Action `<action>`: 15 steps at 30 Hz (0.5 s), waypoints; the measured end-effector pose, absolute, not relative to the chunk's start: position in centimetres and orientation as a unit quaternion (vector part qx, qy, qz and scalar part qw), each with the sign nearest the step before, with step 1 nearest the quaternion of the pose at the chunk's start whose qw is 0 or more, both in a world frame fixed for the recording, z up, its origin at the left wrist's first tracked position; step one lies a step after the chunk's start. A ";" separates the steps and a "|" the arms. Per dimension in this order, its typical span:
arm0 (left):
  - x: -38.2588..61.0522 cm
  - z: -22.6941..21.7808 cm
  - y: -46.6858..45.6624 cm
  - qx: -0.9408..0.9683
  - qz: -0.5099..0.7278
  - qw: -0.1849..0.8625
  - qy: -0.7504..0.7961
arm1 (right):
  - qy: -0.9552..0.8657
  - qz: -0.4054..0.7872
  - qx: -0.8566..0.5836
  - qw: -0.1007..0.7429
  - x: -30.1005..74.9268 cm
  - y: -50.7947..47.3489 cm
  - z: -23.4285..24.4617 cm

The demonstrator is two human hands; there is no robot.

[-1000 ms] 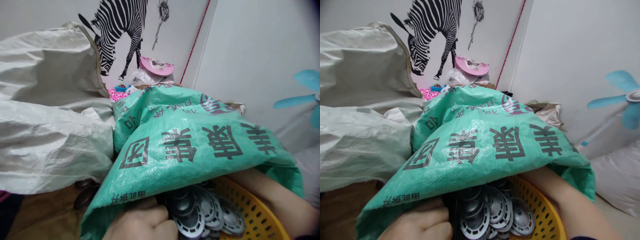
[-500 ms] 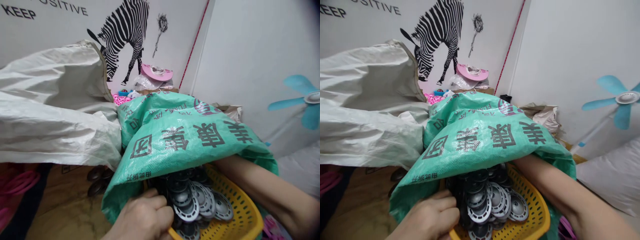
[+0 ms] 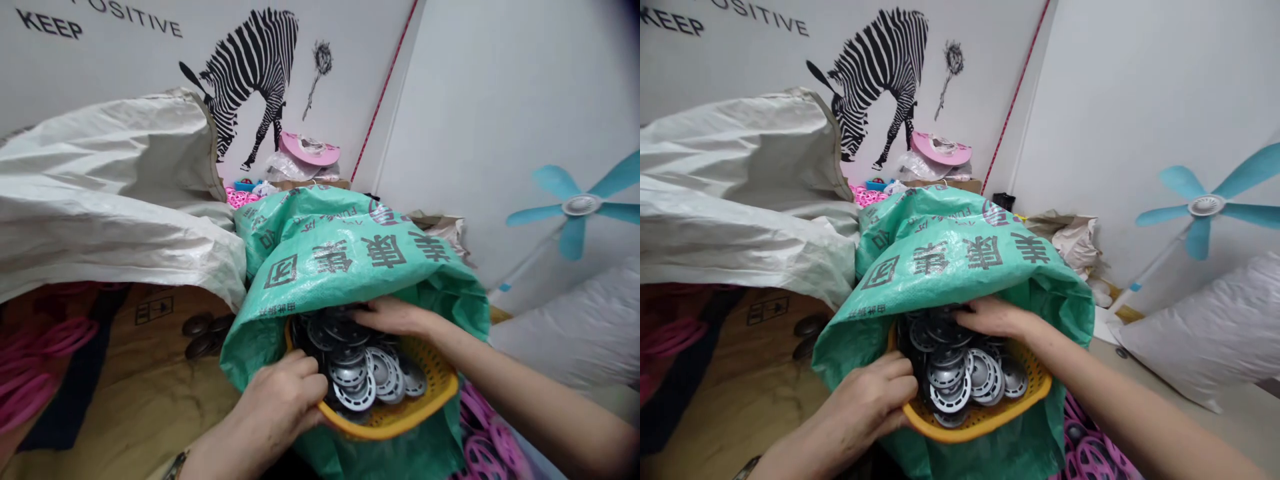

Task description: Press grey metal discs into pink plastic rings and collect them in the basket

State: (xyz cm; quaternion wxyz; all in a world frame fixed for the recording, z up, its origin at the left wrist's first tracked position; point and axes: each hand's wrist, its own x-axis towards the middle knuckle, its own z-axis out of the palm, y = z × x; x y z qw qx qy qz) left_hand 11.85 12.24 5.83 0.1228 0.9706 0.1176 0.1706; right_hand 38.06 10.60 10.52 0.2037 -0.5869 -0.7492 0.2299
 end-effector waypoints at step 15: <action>11.3 4.5 10.1 0.978 0.181 0.060 0.081 | -0.700 -0.039 -0.648 0.296 38.3 -1.8 9.2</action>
